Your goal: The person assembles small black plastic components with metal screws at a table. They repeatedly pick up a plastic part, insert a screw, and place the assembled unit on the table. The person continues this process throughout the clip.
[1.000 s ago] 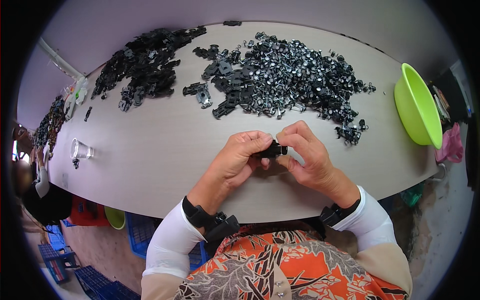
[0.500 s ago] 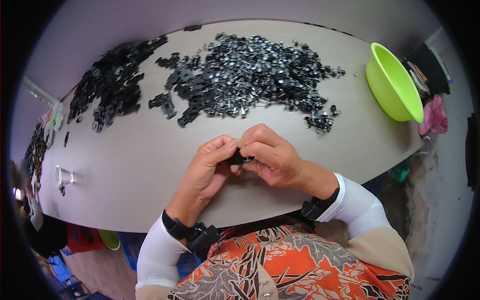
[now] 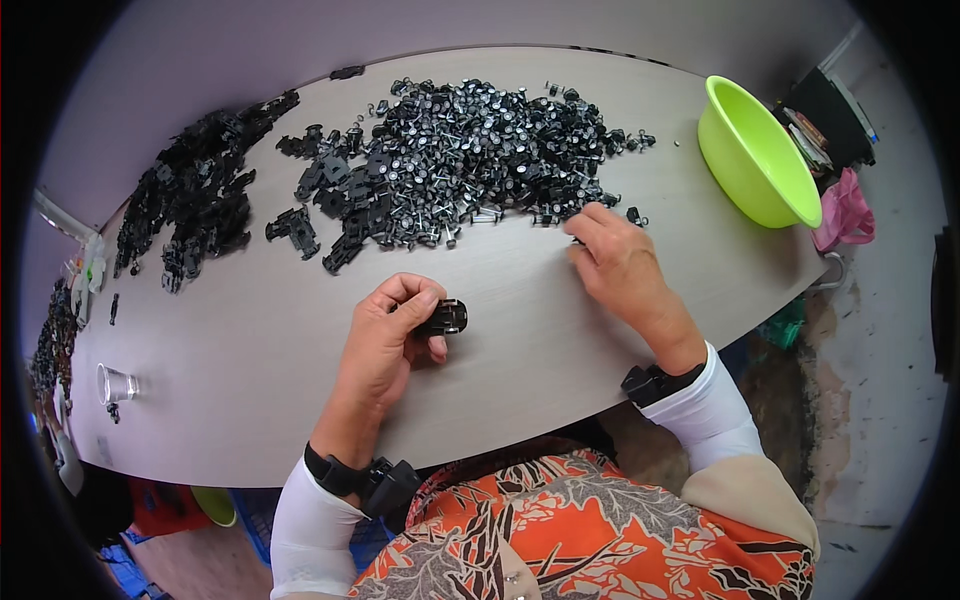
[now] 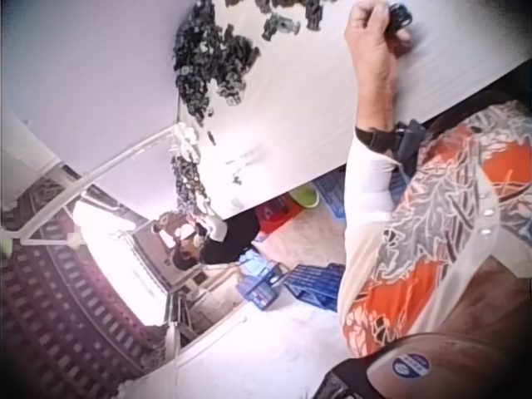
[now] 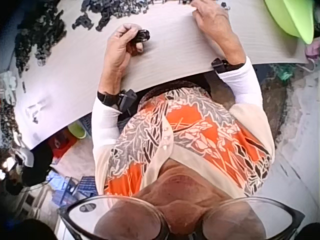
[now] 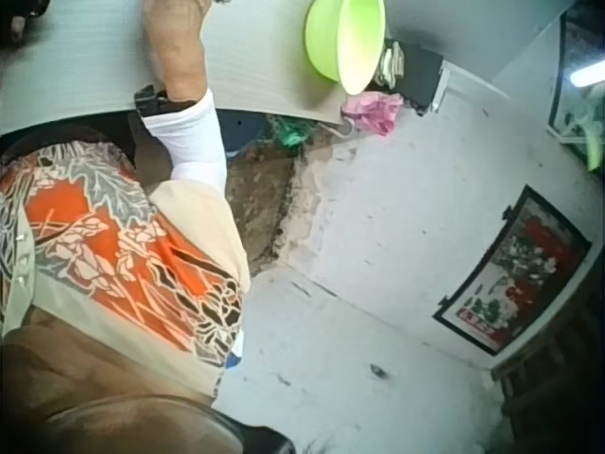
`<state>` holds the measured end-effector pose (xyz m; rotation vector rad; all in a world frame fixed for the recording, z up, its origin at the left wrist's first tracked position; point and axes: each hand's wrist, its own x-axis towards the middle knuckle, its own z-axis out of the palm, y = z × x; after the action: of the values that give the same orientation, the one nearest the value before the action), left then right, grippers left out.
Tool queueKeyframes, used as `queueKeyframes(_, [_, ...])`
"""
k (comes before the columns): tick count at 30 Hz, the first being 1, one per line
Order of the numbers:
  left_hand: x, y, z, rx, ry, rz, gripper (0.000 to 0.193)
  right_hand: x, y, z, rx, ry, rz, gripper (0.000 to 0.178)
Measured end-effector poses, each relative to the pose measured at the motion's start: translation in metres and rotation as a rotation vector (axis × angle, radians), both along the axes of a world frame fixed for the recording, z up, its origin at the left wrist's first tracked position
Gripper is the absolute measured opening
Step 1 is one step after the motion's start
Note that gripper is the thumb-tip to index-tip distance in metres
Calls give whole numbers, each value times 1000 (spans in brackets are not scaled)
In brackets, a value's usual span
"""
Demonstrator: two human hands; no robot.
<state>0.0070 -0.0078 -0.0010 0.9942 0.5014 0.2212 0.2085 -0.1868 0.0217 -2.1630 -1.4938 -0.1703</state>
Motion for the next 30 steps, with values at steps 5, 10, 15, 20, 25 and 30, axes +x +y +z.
queueKeyframes(5, [0, -2, 1, 26, -11, -78, 17, 7, -7, -11, 75, 138, 85, 13])
queueKeyframes(10, [0, -5, 9, 279, 107, -127, 17, 16, -17, -3, 201, 340, -38, 12])
queueKeyframes(15, [6, -24, -1, 1108, 86, -118, 23, 6, -12, -7, 77, 314, 67, 12])
queueKeyframes(20, [33, -31, 4, 1585, 15, 78, 33, -19, 11, -32, 79, 133, 202, 7])
queueKeyframes(25, [62, -39, 1, 1301, -56, -55, 19, -19, 17, -26, 240, 519, 263, 18])
queueKeyframes(30, [48, -26, -2, 1056, 22, 49, 10, -17, 17, -23, 299, 774, 262, 19])
